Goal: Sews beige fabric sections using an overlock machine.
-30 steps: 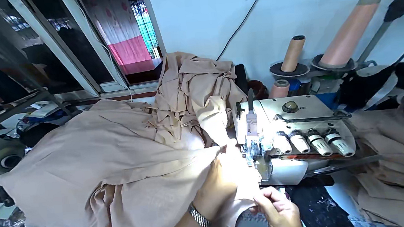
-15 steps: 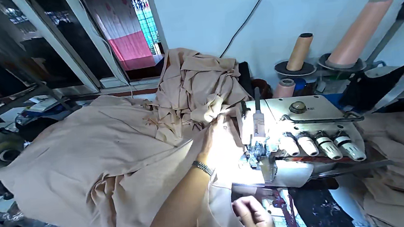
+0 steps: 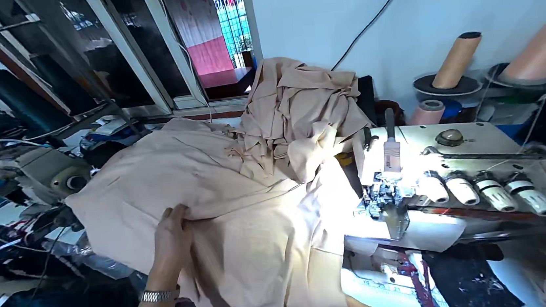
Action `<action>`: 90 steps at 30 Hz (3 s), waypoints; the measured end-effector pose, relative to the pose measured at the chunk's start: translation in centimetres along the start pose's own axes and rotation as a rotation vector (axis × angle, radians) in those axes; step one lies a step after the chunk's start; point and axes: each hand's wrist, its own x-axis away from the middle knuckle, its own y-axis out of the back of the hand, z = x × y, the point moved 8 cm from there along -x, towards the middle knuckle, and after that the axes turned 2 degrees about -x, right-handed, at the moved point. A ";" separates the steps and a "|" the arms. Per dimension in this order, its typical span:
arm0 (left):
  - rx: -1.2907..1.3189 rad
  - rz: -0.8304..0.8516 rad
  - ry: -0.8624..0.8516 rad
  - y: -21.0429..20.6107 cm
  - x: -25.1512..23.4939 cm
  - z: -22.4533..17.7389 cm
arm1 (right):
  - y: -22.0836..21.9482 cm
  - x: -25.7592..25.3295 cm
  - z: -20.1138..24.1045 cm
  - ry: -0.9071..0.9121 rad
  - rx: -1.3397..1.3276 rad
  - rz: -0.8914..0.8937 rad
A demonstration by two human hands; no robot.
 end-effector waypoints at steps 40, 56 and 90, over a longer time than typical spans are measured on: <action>1.011 0.611 -0.574 -4.0 12.7 -19.8 | 0.3 -0.8 4.6 0.244 0.028 -0.254; 1.081 0.404 -0.555 -2.3 9.0 -19.8 | -0.4 -2.8 4.5 0.553 0.004 -0.099; 0.913 0.487 -0.768 -8.2 -0.6 -30.3 | 8.8 -4.3 3.5 0.062 -0.176 -0.316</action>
